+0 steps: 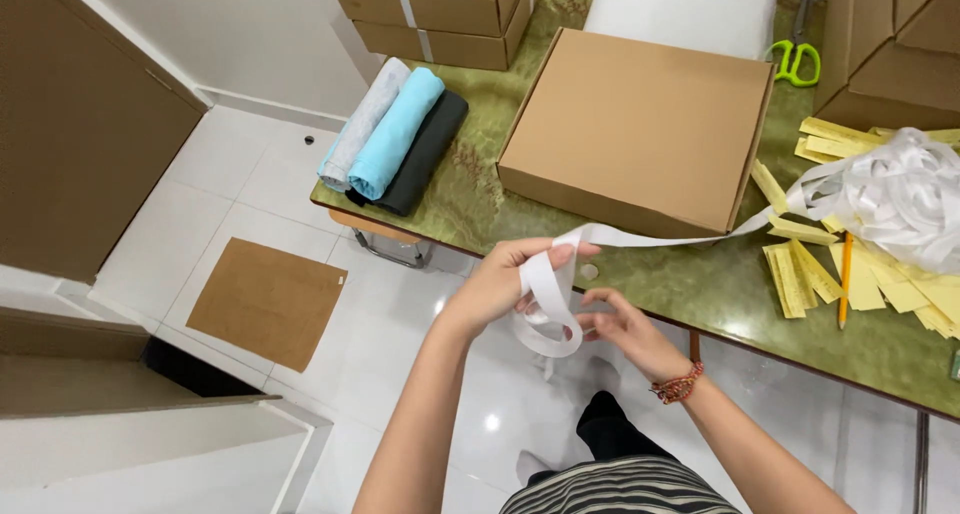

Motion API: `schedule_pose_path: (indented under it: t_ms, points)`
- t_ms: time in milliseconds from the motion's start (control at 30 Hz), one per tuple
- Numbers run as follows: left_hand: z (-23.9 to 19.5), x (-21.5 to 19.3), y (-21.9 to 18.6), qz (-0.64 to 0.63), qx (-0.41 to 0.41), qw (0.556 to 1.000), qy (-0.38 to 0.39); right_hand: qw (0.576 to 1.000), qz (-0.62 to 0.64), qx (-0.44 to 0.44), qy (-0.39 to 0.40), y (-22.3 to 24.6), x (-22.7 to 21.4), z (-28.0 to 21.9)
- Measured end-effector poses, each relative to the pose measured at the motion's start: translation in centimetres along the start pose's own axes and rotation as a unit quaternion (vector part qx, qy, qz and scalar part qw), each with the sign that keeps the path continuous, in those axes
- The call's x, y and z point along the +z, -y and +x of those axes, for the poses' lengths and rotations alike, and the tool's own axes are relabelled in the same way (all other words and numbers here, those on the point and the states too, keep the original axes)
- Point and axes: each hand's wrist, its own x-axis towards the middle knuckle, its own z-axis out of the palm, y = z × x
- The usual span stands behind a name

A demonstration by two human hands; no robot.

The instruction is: The person places a rolled yellow fabric into a clear plastic bag and seals it. They then place the bagged fabric into a cardboard box, close the box, and tie it with a white ribbon.

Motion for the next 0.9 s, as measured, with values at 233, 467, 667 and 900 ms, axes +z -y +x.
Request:
schedule_pose_path:
  t_ms: [233, 467, 667, 900]
  points:
    - [0.1, 0.3, -5.0, -0.017, 0.026, 1.0, 0.001, 0.996, -0.062, 0.05, 0.032, -1.5, 1.4, 1.6]
    - [0.5, 1.2, -7.2, -0.007, 0.024, 0.999, 0.02, 0.983, -0.182, -0.016, 0.018, 1.3, 2.6, 3.0]
    - [1.2, 0.6, -9.0, 0.04, 0.005, 0.999, -0.013, 0.923, -0.315, 0.22, -0.028, -7.7, -4.1, -0.8]
    - [0.5, 1.9, -10.2, 0.183, -0.104, 0.974, 0.076, 0.886, -0.205, 0.062, -0.412, 9.4, -5.3, -4.4]
